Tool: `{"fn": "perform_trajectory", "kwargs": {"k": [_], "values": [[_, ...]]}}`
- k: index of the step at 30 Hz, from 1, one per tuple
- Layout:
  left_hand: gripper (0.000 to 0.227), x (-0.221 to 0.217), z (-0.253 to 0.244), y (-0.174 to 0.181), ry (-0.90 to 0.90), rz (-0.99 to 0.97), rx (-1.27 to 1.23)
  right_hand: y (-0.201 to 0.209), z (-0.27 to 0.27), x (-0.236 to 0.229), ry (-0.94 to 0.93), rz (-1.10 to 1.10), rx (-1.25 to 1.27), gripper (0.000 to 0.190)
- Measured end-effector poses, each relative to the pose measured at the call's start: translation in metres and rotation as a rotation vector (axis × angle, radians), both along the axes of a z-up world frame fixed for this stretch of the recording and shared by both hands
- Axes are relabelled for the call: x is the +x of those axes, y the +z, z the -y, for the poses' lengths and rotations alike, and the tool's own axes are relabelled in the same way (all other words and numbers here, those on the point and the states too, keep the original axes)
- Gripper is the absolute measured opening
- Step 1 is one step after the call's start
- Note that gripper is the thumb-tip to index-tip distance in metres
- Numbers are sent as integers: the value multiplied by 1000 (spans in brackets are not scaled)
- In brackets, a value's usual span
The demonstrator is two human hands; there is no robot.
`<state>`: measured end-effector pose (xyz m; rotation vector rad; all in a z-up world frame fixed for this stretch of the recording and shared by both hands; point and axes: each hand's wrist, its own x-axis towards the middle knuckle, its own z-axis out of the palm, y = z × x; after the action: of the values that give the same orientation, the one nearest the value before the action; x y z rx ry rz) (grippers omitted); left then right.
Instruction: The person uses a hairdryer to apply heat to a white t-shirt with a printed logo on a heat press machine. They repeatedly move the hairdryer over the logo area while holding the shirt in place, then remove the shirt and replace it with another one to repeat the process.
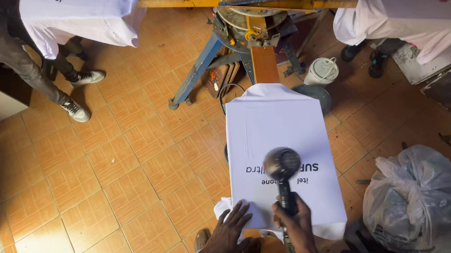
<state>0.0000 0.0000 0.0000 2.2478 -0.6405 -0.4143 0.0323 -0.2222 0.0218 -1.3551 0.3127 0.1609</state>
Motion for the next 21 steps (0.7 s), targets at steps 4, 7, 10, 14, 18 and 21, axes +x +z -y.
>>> {"fn": "perform_trajectory", "kwargs": {"k": [4, 7, 10, 14, 18, 21], "values": [[65, 0, 0, -1, -3, 21, 21, 2, -19, 4, 43, -11, -5, 23], [65, -3, -1, -5, 9, -15, 25, -2, -8, 6, 106, 7, -4, 24], [63, -6, -5, -15, 44, 27, -7, -7, 14, 11, 75, -42, -29, 32], [61, -11, -12, -20, 79, 78, -46, -5, 51, 14, -71, -38, -189, 28], [60, -12, -16, -17, 91, 54, -20, -1, 70, 17, -208, 45, -362, 20], [58, -11, -17, -15, 100, 45, -25, -9, 68, 14, -204, 56, -277, 20]]}}
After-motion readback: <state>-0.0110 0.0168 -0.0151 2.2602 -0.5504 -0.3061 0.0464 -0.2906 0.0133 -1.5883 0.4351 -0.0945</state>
